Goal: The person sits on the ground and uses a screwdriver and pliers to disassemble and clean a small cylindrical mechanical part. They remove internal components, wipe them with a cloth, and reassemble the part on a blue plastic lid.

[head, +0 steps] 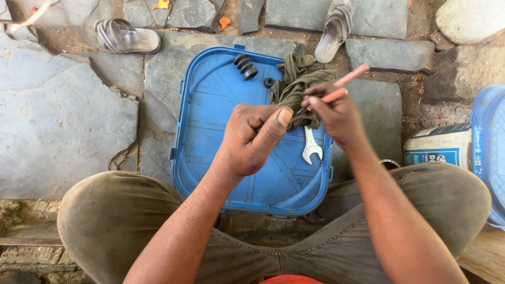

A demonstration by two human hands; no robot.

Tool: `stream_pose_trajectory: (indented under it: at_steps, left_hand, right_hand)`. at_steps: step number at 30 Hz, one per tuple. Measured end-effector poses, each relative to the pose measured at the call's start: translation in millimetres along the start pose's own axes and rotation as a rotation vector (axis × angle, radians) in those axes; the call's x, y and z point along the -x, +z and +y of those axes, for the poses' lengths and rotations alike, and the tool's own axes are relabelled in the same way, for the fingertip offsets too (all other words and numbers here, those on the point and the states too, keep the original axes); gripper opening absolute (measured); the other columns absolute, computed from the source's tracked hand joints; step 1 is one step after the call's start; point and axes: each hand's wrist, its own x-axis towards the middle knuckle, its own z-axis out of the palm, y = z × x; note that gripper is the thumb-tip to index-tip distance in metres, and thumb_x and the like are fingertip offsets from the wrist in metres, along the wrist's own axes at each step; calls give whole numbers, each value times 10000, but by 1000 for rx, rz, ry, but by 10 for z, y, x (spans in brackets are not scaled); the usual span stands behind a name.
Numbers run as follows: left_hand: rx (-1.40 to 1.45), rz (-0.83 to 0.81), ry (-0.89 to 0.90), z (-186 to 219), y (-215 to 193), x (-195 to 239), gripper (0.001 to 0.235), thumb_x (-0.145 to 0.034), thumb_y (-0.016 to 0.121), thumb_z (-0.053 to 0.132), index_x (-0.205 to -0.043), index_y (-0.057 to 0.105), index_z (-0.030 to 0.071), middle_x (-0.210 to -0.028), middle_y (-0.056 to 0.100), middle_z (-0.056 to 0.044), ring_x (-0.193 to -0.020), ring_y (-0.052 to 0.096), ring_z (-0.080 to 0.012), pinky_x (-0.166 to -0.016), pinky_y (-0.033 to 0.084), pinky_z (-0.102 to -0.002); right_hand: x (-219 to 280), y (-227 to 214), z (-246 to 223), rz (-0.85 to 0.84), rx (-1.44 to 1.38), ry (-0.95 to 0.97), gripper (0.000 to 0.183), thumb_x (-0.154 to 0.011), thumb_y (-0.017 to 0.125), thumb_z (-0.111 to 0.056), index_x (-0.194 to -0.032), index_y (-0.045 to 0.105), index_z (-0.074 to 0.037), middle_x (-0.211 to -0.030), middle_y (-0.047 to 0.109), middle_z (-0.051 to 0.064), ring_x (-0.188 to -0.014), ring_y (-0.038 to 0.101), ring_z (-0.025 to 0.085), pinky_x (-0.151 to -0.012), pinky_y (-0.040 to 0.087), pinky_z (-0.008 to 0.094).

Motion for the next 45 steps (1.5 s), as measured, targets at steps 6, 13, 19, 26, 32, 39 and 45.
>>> stream_pose_trajectory:
  at_steps: [6,13,19,26,32,39,45]
  left_hand:
    - [39,16,-30,-24,4,-26,509,-1093,524,340,-679,469,49,-577,411,1,-526,381,-104,-495,304,-330]
    - [6,22,-12,23,-13,-32,469,-1102,520,303,-744,447,9,-636,356,-45,-588,338,-136,-540,311,-355]
    - [-25,21,-1,44,-4,-44,483,-1113,519,328,-785,405,-8,-690,301,-77,-636,287,-158,-567,289,-381]
    - [-18,21,-47,68,1,-54,510,-1105,510,367,-771,411,-6,-667,312,-74,-644,289,-151,-550,296,-379]
    - [47,-22,-42,33,-22,-36,492,-1118,497,362,-781,401,17,-667,328,-24,-649,314,-108,-563,296,-347]
    - [287,24,-96,7,2,-22,444,-1110,527,295,-762,409,46,-705,358,31,-691,320,-83,-585,298,-317]
    - [82,118,-13,26,48,24,402,-1105,502,302,-823,467,18,-707,380,-15,-684,374,-101,-605,357,-316]
  right_hand:
    - [-80,150,59,100,66,-34,118,-1031,596,-118,-1070,683,-47,-929,683,58,-890,648,139,-826,521,298]
    - [107,-437,-679,58,-323,-563,152,-893,539,-146,-936,661,-65,-1438,498,52,-1188,606,187,-972,596,354]
    - [270,-1337,-220,126,-337,-559,192,-986,554,13,-1110,669,-79,-1410,561,95,-1184,605,247,-1115,536,416]
    - [-27,-2210,1097,12,-290,-163,222,-1038,605,-13,-1260,607,-21,-1401,562,103,-1144,658,245,-1084,552,410]
    - [-160,-2170,1099,4,-219,-174,326,-1084,648,-34,-1390,554,28,-1394,563,109,-1109,704,244,-1059,565,405]
    - [143,-1894,381,-45,-252,-199,845,-760,872,-249,-1535,553,-132,-1379,606,101,-1092,720,227,-1053,622,403]
    - [124,-1240,-302,-23,-404,-230,1083,-518,893,-369,-1494,502,-111,-1491,510,117,-1228,581,423,-933,531,506]
